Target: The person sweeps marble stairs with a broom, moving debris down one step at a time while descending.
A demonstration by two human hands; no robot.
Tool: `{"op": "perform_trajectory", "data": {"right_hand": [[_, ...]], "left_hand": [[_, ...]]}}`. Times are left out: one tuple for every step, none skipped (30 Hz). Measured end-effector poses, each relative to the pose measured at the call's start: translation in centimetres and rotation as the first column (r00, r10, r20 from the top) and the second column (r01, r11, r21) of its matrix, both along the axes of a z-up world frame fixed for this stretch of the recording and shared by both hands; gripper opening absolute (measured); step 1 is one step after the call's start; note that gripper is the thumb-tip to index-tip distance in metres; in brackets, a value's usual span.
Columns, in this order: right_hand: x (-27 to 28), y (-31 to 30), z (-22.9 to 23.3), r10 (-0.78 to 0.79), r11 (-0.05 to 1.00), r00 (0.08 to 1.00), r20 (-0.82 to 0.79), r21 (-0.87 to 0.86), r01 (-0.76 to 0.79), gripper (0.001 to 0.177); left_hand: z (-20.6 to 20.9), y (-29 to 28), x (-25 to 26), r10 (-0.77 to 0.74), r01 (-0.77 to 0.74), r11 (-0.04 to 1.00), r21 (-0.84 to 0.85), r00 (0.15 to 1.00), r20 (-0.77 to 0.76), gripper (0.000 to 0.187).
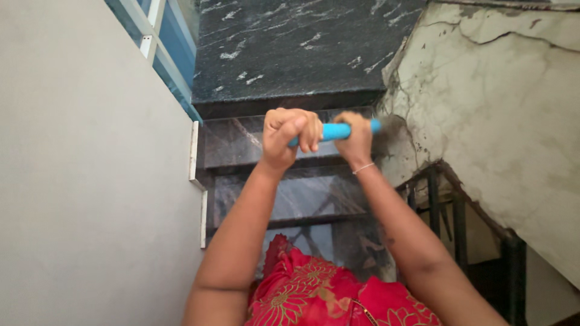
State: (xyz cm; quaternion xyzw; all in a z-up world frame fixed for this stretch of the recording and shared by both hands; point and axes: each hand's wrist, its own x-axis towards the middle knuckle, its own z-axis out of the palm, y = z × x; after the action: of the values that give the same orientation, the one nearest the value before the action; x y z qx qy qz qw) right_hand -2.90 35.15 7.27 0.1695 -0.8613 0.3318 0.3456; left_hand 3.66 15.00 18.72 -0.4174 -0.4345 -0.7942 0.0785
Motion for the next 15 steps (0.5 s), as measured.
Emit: {"op": "perform_trajectory", "data": {"right_hand": [[-0.1,-0.1,1.4,-0.031,1.0,0.995,-0.098,-0.003,0.031,0.016],[-0.3,0.1,2.5,-0.029,1.0,0.994,-0.101,0.0,0.029,0.016],[-0.6,0.4,3.4,-0.038,0.999,0.985,-0.167,-0.018,0.036,0.016],[-1.1,0.5,3.9,-0.049,0.998,0.971,-0.232,-0.037,0.041,0.016],[-1.5,0.4,3.9,-0.043,0.999,0.972,-0.232,-0.033,0.037,0.016],[-2.0,0.4,3.6,-0.062,0.991,0.976,-0.211,-0.132,0.034,0.016],[-2.6,0.3,3.1,-0.078,0.973,0.979,-0.189,-0.23,0.033,0.022],[-3.3,0.3,2.5,-0.074,0.973,0.979,-0.189,-0.227,0.029,0.022],[-4.0,0.3,1.7,0.142,0.835,0.983,0.114,-0.547,-0.057,0.037],[-4.5,0.5,0.8,0.433,0.595,0.846,0.31,-0.804,-0.01,0.053],[-5.0,0.5,-0.1,0.434,0.597,0.846,0.311,-0.802,-0.012,0.053],[-5.3,0.4,-1.2,0.623,0.347,0.683,0.382,-0.917,0.196,0.035],[-5.3,0.6,-2.5,0.796,0.108,0.496,0.347,-0.887,0.448,0.028],[-5.3,0.3,-4.0,0.794,0.111,0.495,0.351,-0.886,0.451,0.028],[-5.4,-0.5,-5.7,0.838,0.157,0.419,0.351,-0.889,0.431,0.028]], "left_hand": [[1.2,0.2,0.7,0.019,-0.021,1.0,-0.021,0.996,-0.087,0.05],[2.0,0.4,1.5,0.022,-0.023,1.0,-0.018,0.996,-0.089,0.05],[2.4,0.5,2.3,0.017,-0.032,0.996,-0.081,0.984,-0.177,0.047],[2.5,0.7,2.8,0.006,-0.045,0.989,-0.144,0.965,-0.261,0.044],[2.2,1.0,3.1,0.011,-0.05,0.989,-0.14,0.965,-0.26,0.044],[1.6,1.3,3.2,0.066,-0.143,0.962,-0.231,0.948,-0.312,0.042],[0.6,1.6,3.0,0.113,-0.238,0.919,-0.315,0.923,-0.367,0.041],[-0.7,2.0,2.4,0.118,-0.241,0.919,-0.312,0.923,-0.366,0.041],[-2.1,2.4,1.7,0.17,-0.273,0.908,-0.318,0.933,-0.318,0.043],[-3.6,2.6,0.8,0.22,-0.303,0.895,-0.326,0.938,-0.268,0.045],[-5.1,2.7,0.0,0.222,-0.305,0.896,-0.324,0.937,-0.268,0.045],[-6.6,2.7,-0.9,0.282,-0.31,0.872,-0.378,0.951,-0.13,0.047],[-7.9,2.8,-1.4,0.34,-0.302,0.85,-0.433,0.94,0.011,0.048],[-9.0,2.9,-1.7,0.34,-0.301,0.851,-0.431,0.94,0.015,0.048],[-9.8,3.1,-2.0,0.325,-0.207,0.828,-0.52,0.934,0.146,0.047]]}}
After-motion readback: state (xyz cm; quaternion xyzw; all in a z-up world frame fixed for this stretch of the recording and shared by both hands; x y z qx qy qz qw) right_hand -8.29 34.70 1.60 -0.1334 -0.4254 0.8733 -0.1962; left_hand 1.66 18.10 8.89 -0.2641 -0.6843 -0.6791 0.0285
